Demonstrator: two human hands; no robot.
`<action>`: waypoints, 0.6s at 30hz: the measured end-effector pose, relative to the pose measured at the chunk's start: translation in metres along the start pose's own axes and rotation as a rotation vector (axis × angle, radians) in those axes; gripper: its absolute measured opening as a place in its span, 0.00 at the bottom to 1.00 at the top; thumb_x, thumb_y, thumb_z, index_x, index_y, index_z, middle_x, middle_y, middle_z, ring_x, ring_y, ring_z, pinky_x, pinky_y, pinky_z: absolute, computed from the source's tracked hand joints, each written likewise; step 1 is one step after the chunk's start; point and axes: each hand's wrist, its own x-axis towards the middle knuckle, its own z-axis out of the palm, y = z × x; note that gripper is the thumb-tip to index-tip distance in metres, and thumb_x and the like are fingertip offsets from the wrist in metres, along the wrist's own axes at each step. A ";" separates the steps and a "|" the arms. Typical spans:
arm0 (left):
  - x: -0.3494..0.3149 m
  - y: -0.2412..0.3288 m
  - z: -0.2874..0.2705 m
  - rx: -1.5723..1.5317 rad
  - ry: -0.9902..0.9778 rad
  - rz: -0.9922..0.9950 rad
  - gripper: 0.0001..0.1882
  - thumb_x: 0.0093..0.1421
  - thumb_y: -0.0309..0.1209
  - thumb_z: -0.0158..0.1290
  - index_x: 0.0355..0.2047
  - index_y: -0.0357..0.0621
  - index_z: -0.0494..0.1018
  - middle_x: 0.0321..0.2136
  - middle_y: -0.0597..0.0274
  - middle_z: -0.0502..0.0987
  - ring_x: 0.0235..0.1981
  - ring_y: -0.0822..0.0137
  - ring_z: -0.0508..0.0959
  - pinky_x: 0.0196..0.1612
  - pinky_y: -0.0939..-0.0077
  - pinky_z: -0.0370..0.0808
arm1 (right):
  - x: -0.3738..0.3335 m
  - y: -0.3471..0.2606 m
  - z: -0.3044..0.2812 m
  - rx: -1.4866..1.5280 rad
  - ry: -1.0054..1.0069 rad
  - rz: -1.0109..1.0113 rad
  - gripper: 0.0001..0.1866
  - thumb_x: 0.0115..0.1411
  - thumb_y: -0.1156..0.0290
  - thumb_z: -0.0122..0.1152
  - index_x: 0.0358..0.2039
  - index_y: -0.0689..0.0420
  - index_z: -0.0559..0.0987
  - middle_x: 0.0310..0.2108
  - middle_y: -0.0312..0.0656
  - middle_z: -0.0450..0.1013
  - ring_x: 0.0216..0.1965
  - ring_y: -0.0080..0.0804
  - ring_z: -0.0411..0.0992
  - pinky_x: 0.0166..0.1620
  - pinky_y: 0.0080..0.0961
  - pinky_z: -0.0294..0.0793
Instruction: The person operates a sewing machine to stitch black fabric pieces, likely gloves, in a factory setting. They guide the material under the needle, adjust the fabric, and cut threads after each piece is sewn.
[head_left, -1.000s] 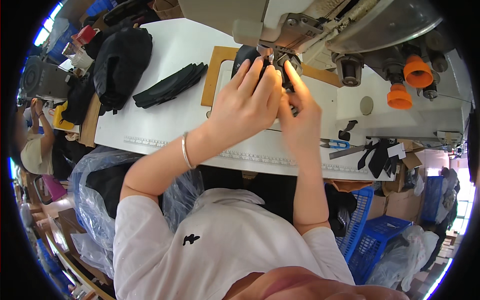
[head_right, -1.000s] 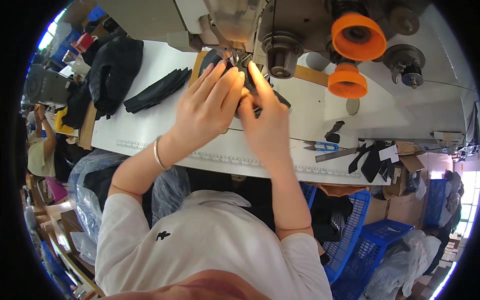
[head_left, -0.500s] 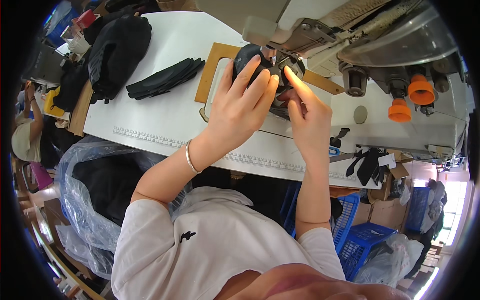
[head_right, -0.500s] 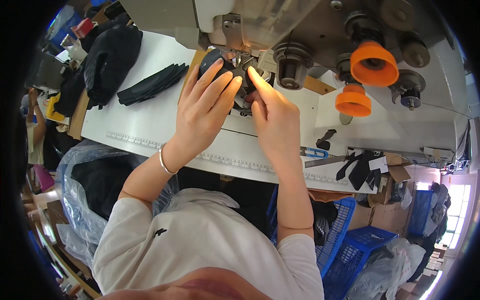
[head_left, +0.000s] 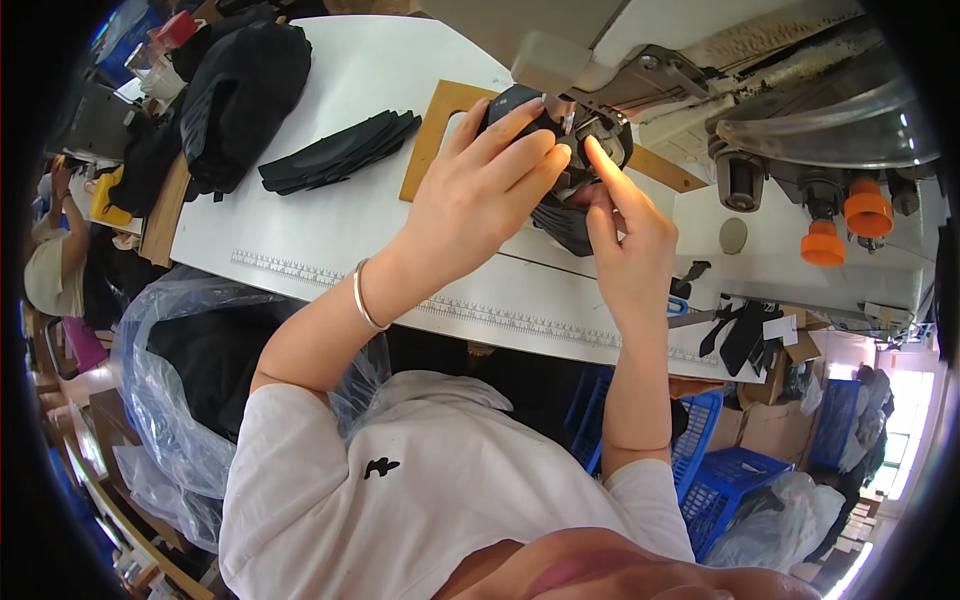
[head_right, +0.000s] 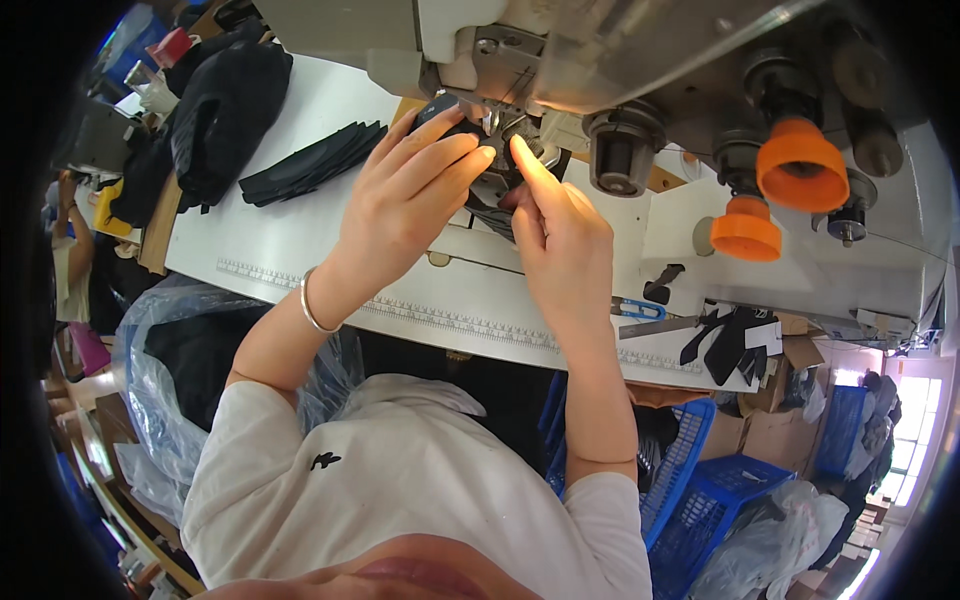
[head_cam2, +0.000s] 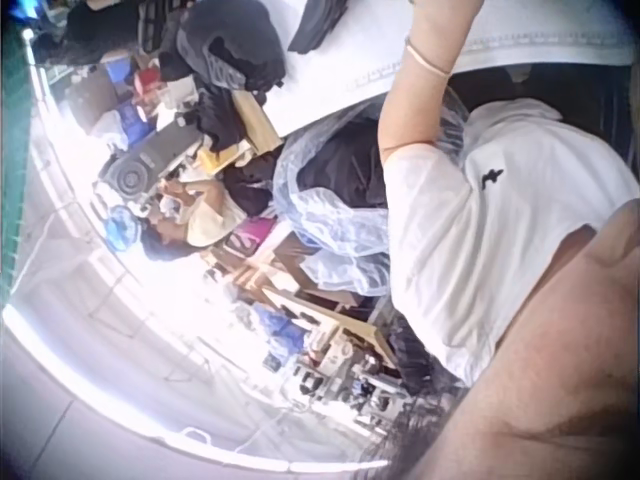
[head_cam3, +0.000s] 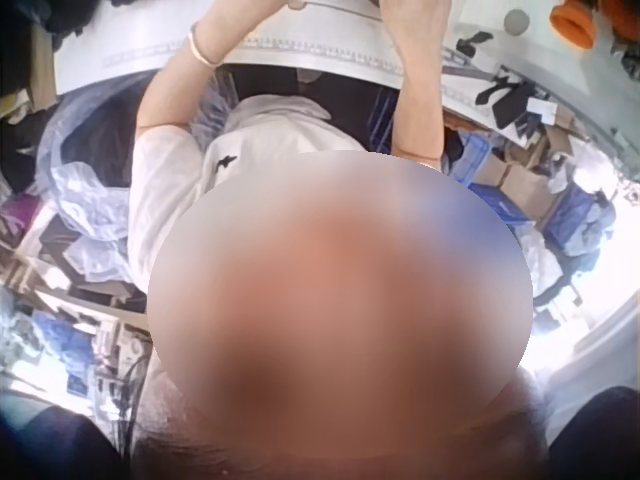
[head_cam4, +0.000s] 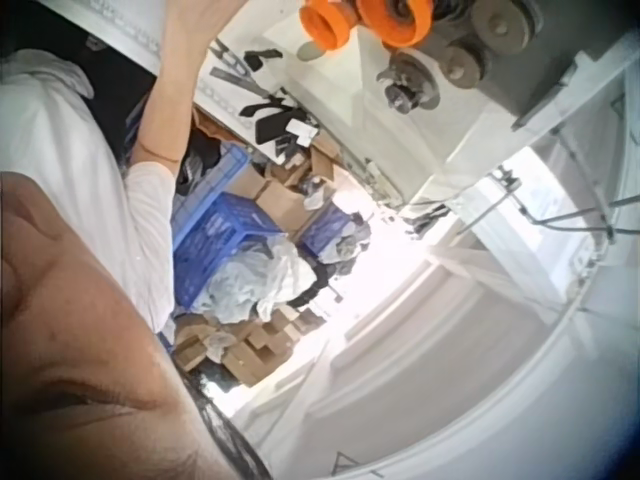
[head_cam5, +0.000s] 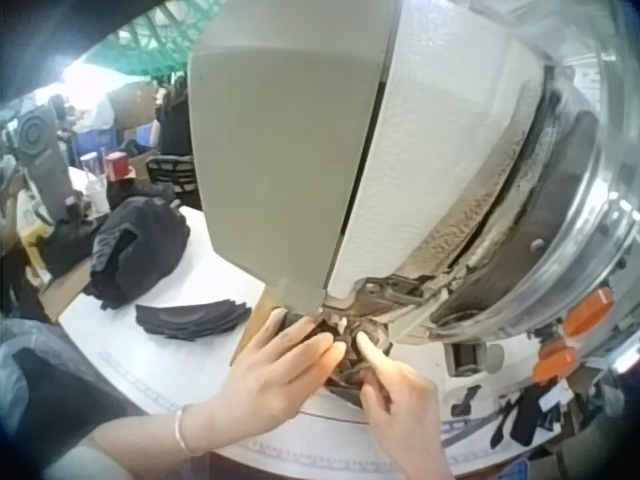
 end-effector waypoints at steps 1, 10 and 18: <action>0.001 -0.001 -0.002 -0.015 -0.015 -0.003 0.17 0.50 0.23 0.61 0.43 0.39 0.80 0.43 0.60 0.76 0.56 0.53 0.78 0.59 0.47 0.74 | 0.000 0.001 0.001 0.004 0.006 -0.003 0.30 0.60 0.82 0.57 0.64 0.51 0.77 0.31 0.42 0.80 0.32 0.31 0.77 0.41 0.30 0.77; 0.006 -0.013 -0.007 -0.096 -0.053 0.002 0.21 0.48 0.19 0.64 0.45 0.40 0.81 0.45 0.61 0.80 0.55 0.53 0.80 0.59 0.54 0.77 | -0.002 0.005 0.005 -0.066 0.080 -0.093 0.29 0.60 0.82 0.58 0.62 0.50 0.79 0.30 0.41 0.79 0.32 0.34 0.77 0.40 0.32 0.77; 0.008 -0.019 -0.008 -0.066 -0.050 0.038 0.19 0.50 0.21 0.65 0.44 0.43 0.82 0.45 0.62 0.80 0.55 0.54 0.80 0.60 0.53 0.76 | -0.001 0.005 0.008 -0.115 0.100 -0.112 0.27 0.60 0.81 0.59 0.61 0.50 0.79 0.30 0.40 0.79 0.32 0.35 0.77 0.40 0.33 0.77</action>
